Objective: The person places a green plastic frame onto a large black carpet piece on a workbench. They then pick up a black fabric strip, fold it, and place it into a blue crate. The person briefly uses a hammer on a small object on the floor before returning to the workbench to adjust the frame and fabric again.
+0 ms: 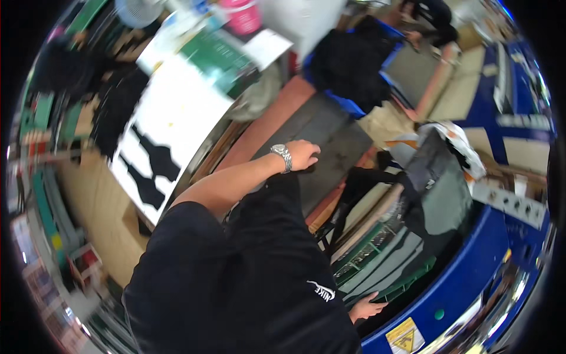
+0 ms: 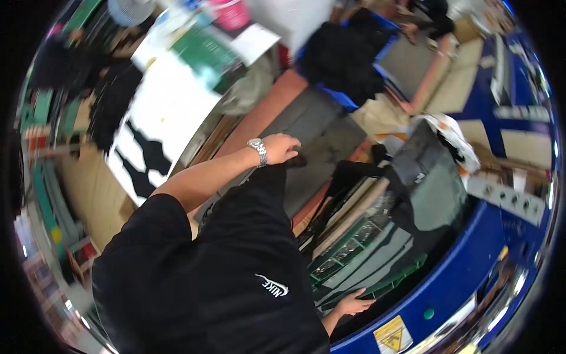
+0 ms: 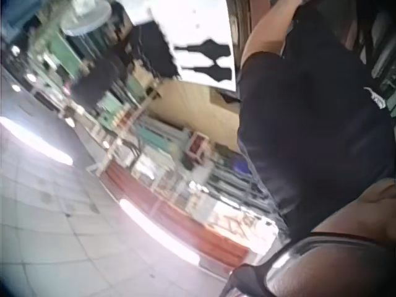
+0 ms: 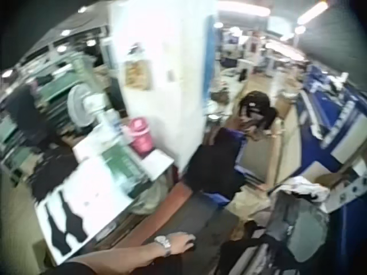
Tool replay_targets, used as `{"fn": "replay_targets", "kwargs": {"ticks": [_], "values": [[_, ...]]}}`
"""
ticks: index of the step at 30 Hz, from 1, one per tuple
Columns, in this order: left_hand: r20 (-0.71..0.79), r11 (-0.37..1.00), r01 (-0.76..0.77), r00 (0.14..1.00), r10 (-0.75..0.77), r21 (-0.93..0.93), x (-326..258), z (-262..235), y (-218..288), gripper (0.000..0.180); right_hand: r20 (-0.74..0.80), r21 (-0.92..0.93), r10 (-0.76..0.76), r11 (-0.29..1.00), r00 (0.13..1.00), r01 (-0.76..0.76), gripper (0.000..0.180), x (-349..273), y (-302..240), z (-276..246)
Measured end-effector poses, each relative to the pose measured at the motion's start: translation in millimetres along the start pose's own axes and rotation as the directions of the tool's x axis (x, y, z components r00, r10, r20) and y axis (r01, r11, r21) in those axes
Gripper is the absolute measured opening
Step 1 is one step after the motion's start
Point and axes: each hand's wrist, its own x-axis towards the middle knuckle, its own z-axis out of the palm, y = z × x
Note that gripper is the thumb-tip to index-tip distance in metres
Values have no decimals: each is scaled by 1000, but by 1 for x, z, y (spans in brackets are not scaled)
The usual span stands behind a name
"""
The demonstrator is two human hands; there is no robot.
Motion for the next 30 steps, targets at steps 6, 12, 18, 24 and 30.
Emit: {"fn": "replay_targets", "kwargs": {"ticks": [6, 12, 18, 24, 30], "values": [[32, 809, 583, 810, -586, 70, -264, 79, -111, 32, -70, -7, -13, 1000, 997, 12, 84, 27, 12, 22], [318, 505, 859, 459, -829, 78, -471, 165, -126, 35, -135, 10, -53, 998, 989, 55, 82, 61, 21, 54], [202, 520, 852, 522, -829, -66, -498, 159, -145, 45, -305, 210, -194, 941, 932, 265, 80, 34, 11, 16], [-207, 806, 573, 779, -592, -148, -427, 52, -160, 41, -228, 340, -358, 842, 905, 419, 69, -15, 32, -18], [-130, 888, 280, 929, -346, -364, -324, -7, -96, 40, -317, 483, -365, 732, 875, 480, 60, -101, 17, -99]]}}
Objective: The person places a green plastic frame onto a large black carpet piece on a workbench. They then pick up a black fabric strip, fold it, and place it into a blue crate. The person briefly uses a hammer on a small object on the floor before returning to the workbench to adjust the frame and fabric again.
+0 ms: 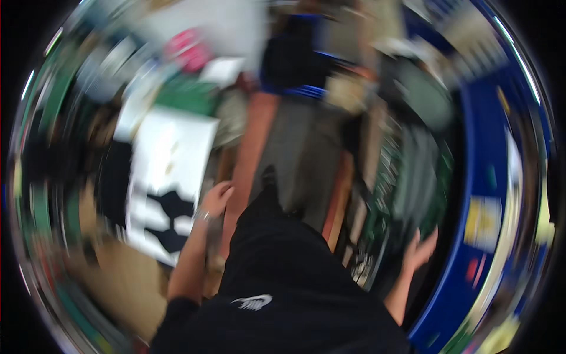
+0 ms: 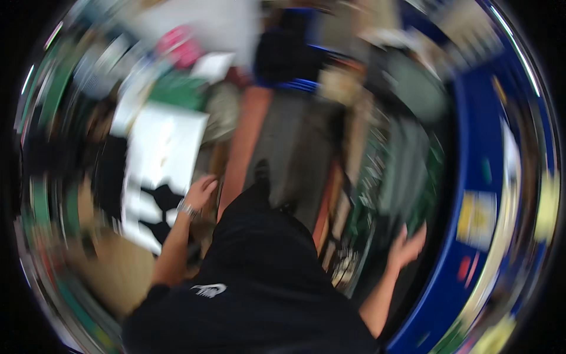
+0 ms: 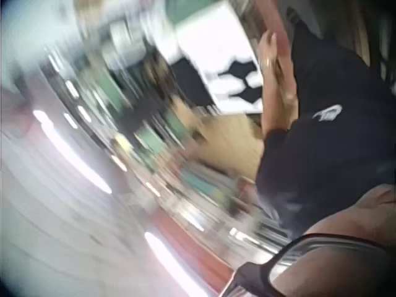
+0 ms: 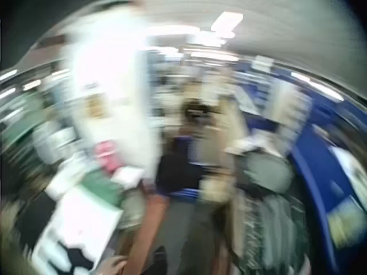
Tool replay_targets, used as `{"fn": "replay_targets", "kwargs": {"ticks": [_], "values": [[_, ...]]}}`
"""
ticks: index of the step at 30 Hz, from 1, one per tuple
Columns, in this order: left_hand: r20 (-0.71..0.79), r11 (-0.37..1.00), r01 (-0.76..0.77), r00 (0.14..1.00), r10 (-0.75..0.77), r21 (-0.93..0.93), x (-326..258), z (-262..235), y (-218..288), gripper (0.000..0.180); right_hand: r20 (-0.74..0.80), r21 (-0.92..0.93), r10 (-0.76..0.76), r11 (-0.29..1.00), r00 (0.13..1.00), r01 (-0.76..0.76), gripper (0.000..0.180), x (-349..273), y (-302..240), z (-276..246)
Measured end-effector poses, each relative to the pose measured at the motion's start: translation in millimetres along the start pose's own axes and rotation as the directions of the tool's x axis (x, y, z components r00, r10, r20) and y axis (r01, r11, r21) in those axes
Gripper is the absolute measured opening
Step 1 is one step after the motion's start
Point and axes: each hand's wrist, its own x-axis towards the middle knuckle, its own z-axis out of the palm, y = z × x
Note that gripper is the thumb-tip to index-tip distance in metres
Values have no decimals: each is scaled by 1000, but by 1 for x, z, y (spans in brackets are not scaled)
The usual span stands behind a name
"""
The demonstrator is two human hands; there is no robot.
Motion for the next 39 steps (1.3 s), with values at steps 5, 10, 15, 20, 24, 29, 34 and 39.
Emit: {"fn": "replay_targets", "kwargs": {"ticks": [5, 10, 15, 20, 24, 29, 34, 39], "values": [[436, 994, 104, 896, -87, -15, 46, 47, 70, 39, -64, -92, 235, 966, 970, -240, 77, -92, 55, -64], [743, 990, -110, 669, 5, 92, 75, 109, 188, 39, -111, -163, 504, 841, 857, -516, 81, -201, 72, -126], [900, 880, -467, 416, 129, 90, 95, 189, 294, 37, -140, -203, 664, 707, 735, -677, 77, -284, 59, -154], [961, 757, -646, 138, 240, -96, 92, 284, 348, 32, -107, -145, 786, 593, 609, -792, 77, -327, 8, -156], [983, 641, -752, -55, 176, -157, 50, 348, 378, 33, -41, -169, 807, 576, 589, -800, 78, -340, -18, -151], [953, 527, -796, -216, 210, -297, -13, 392, 368, 33, 11, -150, 757, 647, 654, -747, 78, -341, -3, -148], [930, 468, -831, -145, 337, -299, -45, 413, 330, 35, 76, -119, 605, 795, 793, -595, 70, -336, 53, -153], [834, 220, -935, -121, 539, -278, -53, 415, 301, 37, 143, -29, 484, 874, 863, -485, 70, -329, 93, -156]]}}
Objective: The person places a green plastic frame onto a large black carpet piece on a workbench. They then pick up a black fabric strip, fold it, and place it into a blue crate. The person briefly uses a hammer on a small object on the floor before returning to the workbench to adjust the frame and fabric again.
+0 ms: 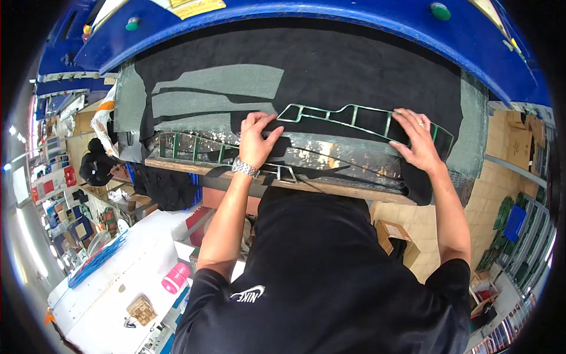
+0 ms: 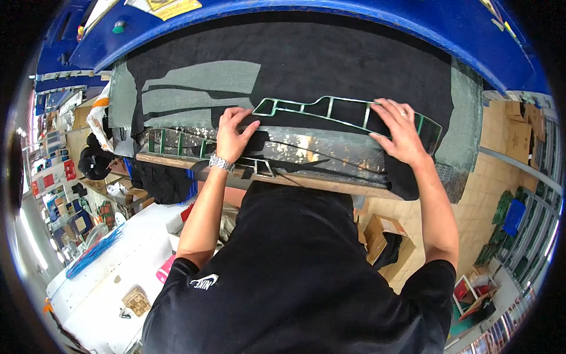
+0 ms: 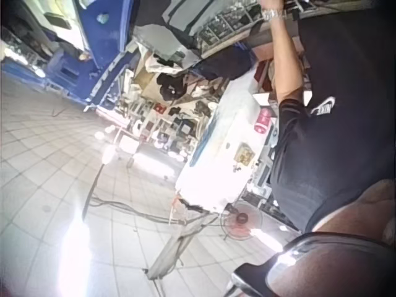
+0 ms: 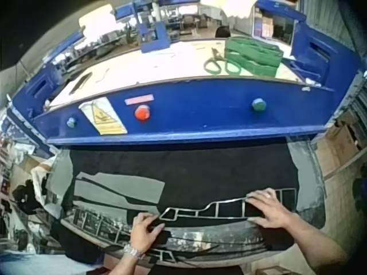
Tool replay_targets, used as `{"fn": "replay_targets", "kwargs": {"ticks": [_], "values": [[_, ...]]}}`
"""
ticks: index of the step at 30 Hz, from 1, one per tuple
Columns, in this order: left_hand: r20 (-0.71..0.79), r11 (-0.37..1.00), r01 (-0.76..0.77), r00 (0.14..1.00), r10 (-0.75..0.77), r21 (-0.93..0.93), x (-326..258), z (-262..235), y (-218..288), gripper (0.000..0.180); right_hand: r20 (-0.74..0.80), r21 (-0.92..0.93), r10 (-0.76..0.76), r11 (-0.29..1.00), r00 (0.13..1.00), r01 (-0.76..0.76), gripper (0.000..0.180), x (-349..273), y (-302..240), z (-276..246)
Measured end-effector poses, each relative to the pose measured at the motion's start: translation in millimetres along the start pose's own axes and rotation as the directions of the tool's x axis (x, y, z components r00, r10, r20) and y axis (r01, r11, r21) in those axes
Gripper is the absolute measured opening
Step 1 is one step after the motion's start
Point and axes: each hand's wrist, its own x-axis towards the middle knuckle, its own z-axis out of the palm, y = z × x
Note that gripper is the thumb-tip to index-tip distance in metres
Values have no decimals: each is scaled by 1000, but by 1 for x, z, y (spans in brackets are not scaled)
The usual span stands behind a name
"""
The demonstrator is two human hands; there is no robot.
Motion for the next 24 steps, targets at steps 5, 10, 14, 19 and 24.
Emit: {"fn": "replay_targets", "kwargs": {"ticks": [5, 10, 14, 19, 24], "values": [[-84, 996, 80, 994, -76, 46, 2, 15, 8, 29, 55, -2, 17, 1000, 998, -17, 74, 0, 10, 8], [-185, 990, 49, 983, -24, 130, -4, 27, -9, 25, -108, -38, 165, 985, 980, -170, 89, -31, 19, -8], [-204, 998, 50, 978, -42, 37, -5, 31, -15, 24, -309, 173, 528, 849, 791, -499, 93, -110, 51, -15], [-151, 997, 72, 986, -69, 13, -2, 30, -16, 23, -335, 246, 624, 781, 706, -574, 57, -158, 60, 13], [-130, 998, 67, 989, -64, 21, 1, 26, -13, 22, -376, 133, 611, 780, 697, -611, 52, -142, 57, 32]]}}
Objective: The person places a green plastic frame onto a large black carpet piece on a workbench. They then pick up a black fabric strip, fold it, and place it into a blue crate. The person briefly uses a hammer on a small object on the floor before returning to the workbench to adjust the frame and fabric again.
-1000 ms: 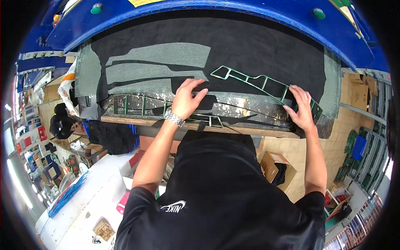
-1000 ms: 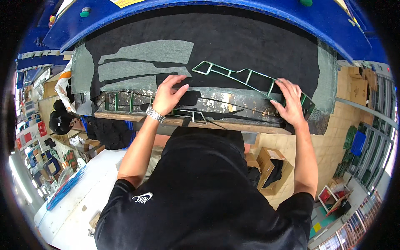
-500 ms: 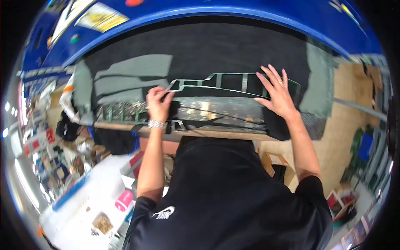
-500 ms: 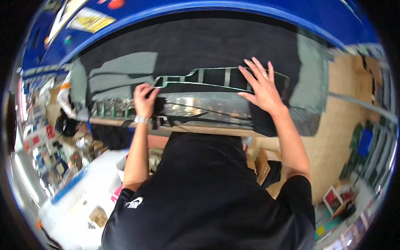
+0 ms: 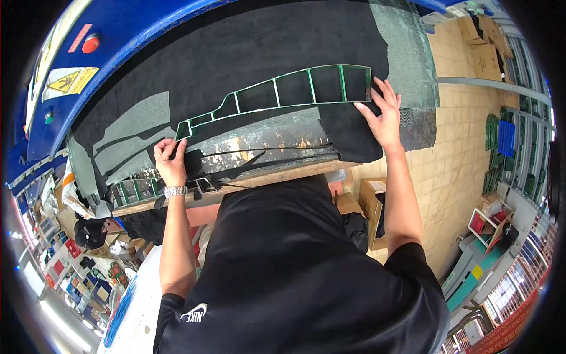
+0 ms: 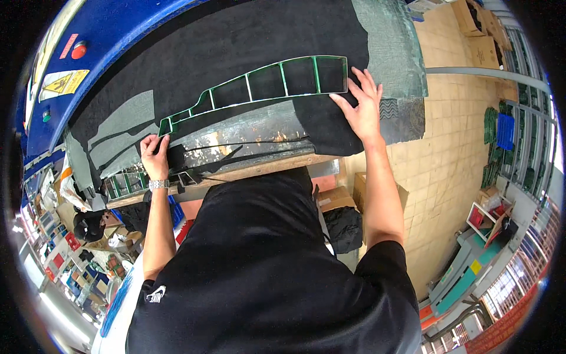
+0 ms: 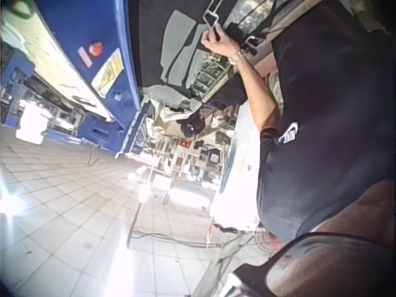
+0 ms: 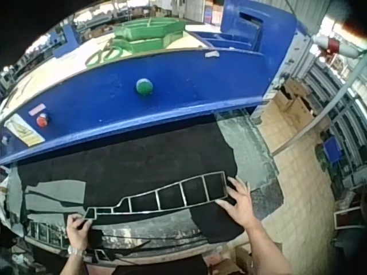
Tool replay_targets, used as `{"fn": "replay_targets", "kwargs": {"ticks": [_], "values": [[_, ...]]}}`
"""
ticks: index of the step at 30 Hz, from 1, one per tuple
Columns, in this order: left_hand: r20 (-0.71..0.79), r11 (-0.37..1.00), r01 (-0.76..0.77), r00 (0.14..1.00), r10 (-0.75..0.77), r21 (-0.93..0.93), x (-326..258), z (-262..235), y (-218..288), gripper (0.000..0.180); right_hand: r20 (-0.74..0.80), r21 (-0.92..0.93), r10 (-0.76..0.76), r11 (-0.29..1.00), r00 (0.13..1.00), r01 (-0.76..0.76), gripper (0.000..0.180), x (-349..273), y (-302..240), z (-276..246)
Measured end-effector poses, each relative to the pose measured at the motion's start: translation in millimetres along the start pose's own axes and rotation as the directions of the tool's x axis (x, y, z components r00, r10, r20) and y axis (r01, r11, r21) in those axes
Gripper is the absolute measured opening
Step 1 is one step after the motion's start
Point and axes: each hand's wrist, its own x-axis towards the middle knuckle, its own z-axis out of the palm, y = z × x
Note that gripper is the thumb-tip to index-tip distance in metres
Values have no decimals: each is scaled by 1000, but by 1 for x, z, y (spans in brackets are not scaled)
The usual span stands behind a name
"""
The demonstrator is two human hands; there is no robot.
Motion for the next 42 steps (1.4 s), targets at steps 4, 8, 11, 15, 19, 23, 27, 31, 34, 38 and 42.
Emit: {"fn": "replay_targets", "kwargs": {"ticks": [4, 8, 11, 15, 19, 23, 27, 31, 34, 38, 42], "values": [[-14, 1000, 15, 1000, -15, -22, -2, 1, -4, 23, 17, -4, -22, 1000, 1000, 22, 51, 0, 8, -2], [-8, 1000, 27, 1000, -27, 9, -2, 2, -2, 23, 43, -30, -24, 999, 999, 25, 51, 1, 5, -8], [-13, 1000, 16, 1000, -16, 3, -2, 2, -1, 24, 16, -34, 18, 999, 1000, -17, 59, -12, 0, -9], [-20, 1000, 19, 1000, -18, 18, -5, 2, -1, 23, 8, -101, 69, 993, 998, -68, 70, -39, -14, -7], [-20, 999, 9, 1000, -8, 34, -4, 2, -2, 23, -2, -63, 97, 993, 995, -97, 74, -40, -22, -12], [-6, 999, -12, 1000, 12, 31, -3, 0, -7, 28, -49, 36, 81, 996, 995, -80, 71, -14, -28, -17], [135, 961, -69, 990, 34, 266, 8, -10, 22, 47, -79, 14, -18, 1000, 997, 19, 66, 4, -45, -29], [287, 884, -245, 949, 133, 399, 27, -15, 75, 61, -84, 28, -81, 996, 993, 84, 60, -1, -52, -35], [433, 870, -383, 872, 229, 312, 49, -19, 73, 53, 145, 415, 362, 823, 921, -388, 56, -19, -75, -24], [324, 773, -572, 812, 486, 274, 50, -62, 108, 51, 359, 697, 486, 428, 797, -575, 86, -45, -108, -8], [156, 651, -653, 742, 652, 387, 15, -99, 151, 50, 556, 819, 393, -109, 732, -564, 91, -46, -140, -19]]}}
